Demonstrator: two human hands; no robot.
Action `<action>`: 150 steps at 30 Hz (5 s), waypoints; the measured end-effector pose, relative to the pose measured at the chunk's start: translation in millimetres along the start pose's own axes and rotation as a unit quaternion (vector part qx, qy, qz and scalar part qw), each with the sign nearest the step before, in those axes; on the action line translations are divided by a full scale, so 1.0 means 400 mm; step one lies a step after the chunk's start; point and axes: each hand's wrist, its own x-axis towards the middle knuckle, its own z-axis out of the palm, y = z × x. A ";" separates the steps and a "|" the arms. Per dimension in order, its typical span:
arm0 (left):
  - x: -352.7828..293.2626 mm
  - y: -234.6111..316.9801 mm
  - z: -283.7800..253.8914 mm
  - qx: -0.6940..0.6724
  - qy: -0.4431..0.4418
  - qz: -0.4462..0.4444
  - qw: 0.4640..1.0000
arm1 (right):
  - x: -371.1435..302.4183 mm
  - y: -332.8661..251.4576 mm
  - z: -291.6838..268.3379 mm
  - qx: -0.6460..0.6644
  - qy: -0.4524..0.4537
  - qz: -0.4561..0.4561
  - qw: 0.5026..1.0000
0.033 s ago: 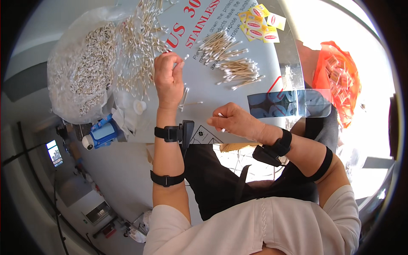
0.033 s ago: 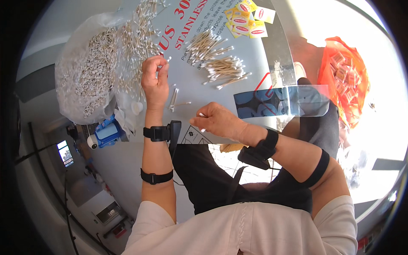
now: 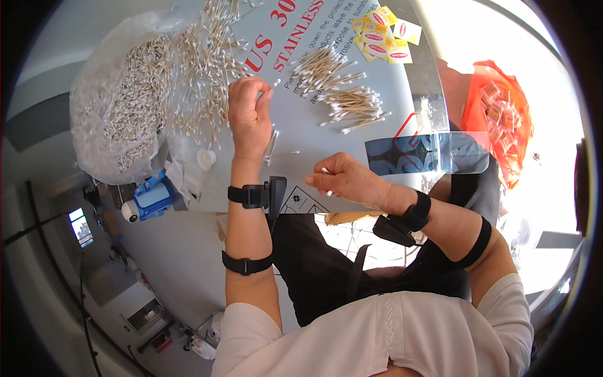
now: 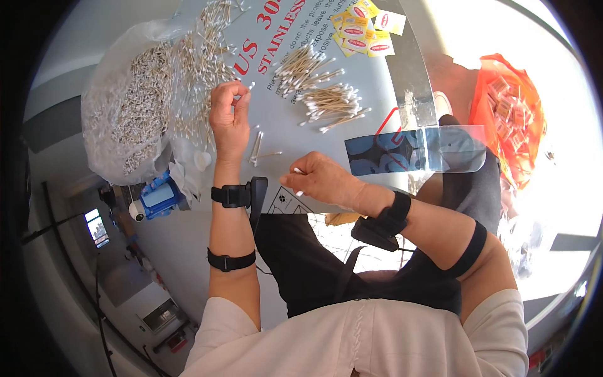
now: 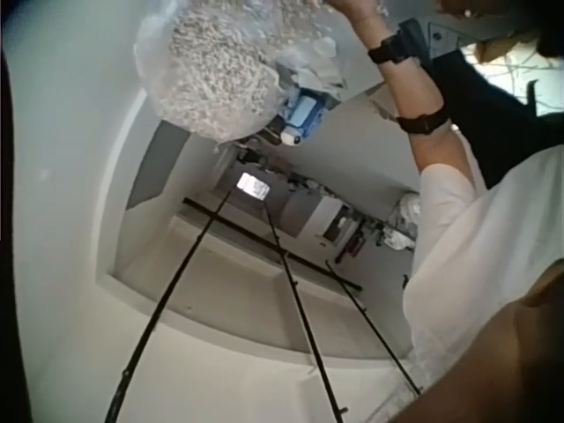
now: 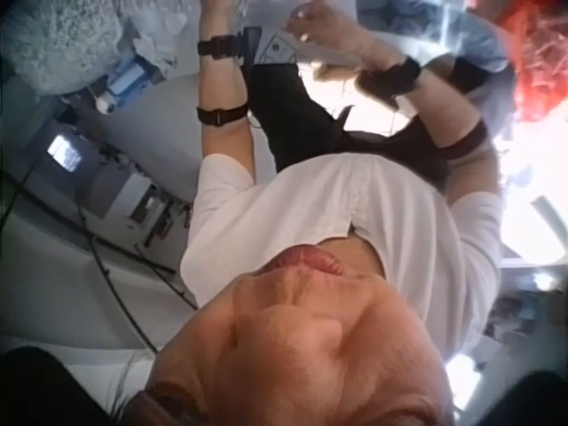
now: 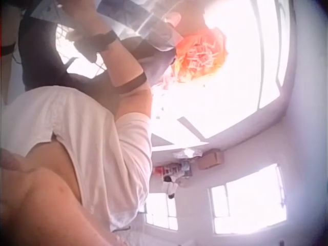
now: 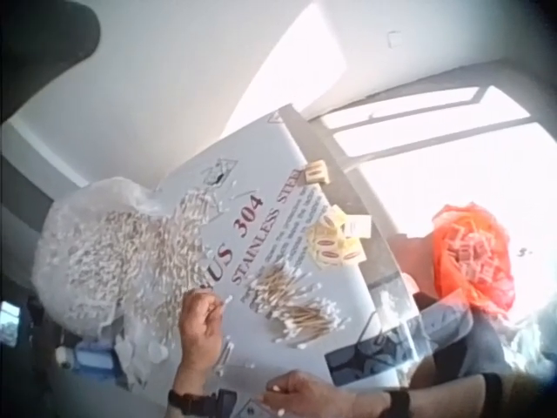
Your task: Sorting cotton swabs, counting them, and packaging them into plastic bags with labels.
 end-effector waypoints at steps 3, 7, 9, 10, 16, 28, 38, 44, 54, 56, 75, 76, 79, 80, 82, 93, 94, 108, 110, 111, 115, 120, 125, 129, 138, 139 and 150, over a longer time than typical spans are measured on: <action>0.051 -0.001 0.029 0.012 -0.021 0.016 1.000 | 0.002 0.002 0.001 -0.005 0.003 0.001 1.000; 0.121 0.002 0.080 0.011 -0.060 0.022 0.998 | 0.002 0.005 0.001 -0.014 0.009 0.001 1.000; 0.144 -0.010 0.103 -0.006 -0.066 0.033 0.997 | 0.003 0.008 0.003 -0.009 0.014 -0.011 1.000; 0.157 -0.017 0.108 0.006 -0.085 0.026 0.996 | 0.004 0.008 0.002 -0.005 0.014 -0.024 1.000; 0.206 -0.054 0.124 -0.026 -0.157 -0.156 0.975 | 0.002 -0.001 0.003 -0.005 0.006 -0.041 0.999; 0.226 -0.057 0.113 -0.328 -0.077 -0.405 0.850 | -0.006 0.004 -0.002 -0.007 0.017 -0.038 0.999; 0.185 -0.076 0.013 -0.001 -0.206 -0.162 0.965 | 0.000 0.006 -0.001 -0.024 -0.011 0.004 1.000; -0.047 -0.026 -0.135 -0.014 -0.309 -0.303 0.901 | -0.012 -0.011 0.010 -0.039 -0.014 0.019 0.999; -0.187 0.031 -0.090 0.121 -0.153 -0.245 0.950 | -0.002 0.016 0.014 -0.037 -0.031 0.017 0.999; -0.179 0.023 -0.084 0.107 -0.157 -0.255 0.948 | -0.002 0.018 0.014 -0.047 -0.028 0.018 0.998; -0.171 -0.039 -0.065 0.079 -0.113 -0.104 0.985 | -0.003 0.002 0.007 -0.047 -0.015 0.008 0.999; -0.178 -0.036 -0.061 -0.007 -0.071 -0.165 0.984 | -0.003 -0.001 0.006 -0.046 -0.014 0.016 0.999; -0.162 0.000 -0.045 -0.191 -0.014 -0.292 0.937 | -0.008 -0.008 -0.001 -0.054 0.004 0.011 0.998; -0.161 0.002 -0.042 -0.190 -0.013 -0.291 0.938 | -0.009 -0.009 0.000 -0.055 0.003 0.009 0.998; -0.157 0.004 -0.034 -0.348 0.052 -0.316 0.881 | -0.008 -0.007 0.002 -0.043 -0.011 0.012 0.999; -0.140 0.031 0.004 -0.439 0.085 -0.249 0.859 | -0.007 -0.010 0.001 -0.028 -0.001 -0.005 1.000; -0.140 0.033 0.001 -0.401 0.072 -0.211 0.889 | -0.007 -0.014 0.001 -0.022 0.000 -0.015 1.000; -0.129 0.100 -0.005 -0.423 0.044 -0.230 0.875 | -0.012 -0.017 0.001 -0.019 0.003 -0.001 1.000; -0.125 0.101 -0.006 -0.467 0.051 -0.270 0.841 | -0.012 -0.017 0.000 -0.025 0.003 0.001 1.000; -0.119 0.101 -0.006 -0.497 0.079 -0.348 0.791 | -0.011 -0.015 -0.001 -0.025 0.001 0.002 1.000; -0.082 0.097 0.001 -0.563 0.188 -0.506 0.626 | -0.009 -0.014 0.003 -0.024 -0.009 0.009 1.000; -0.044 0.088 0.018 -0.577 0.165 -0.499 0.625 | -0.007 -0.003 0.000 -0.029 -0.002 -0.015 0.999; 0.027 0.095 0.053 -0.398 0.002 -0.412 0.820 | -0.007 -0.008 0.001 -0.022 0.009 -0.027 0.999; 0.085 0.111 0.096 -0.169 -0.142 -0.220 0.950 | -0.008 -0.026 -0.010 0.086 0.055 0.026 0.994; 0.078 0.066 0.002 0.012 -0.149 -0.162 0.975 | -0.024 -0.048 -0.018 0.254 0.041 0.114 0.960; 0.061 0.061 -0.030 0.017 -0.177 -0.227 0.958 | -0.025 -0.047 -0.022 0.243 0.051 0.114 0.962; -0.225 -0.002 -0.097 0.094 -0.178 -0.247 0.948 | -0.018 -0.043 0.003 0.218 0.021 0.119 0.969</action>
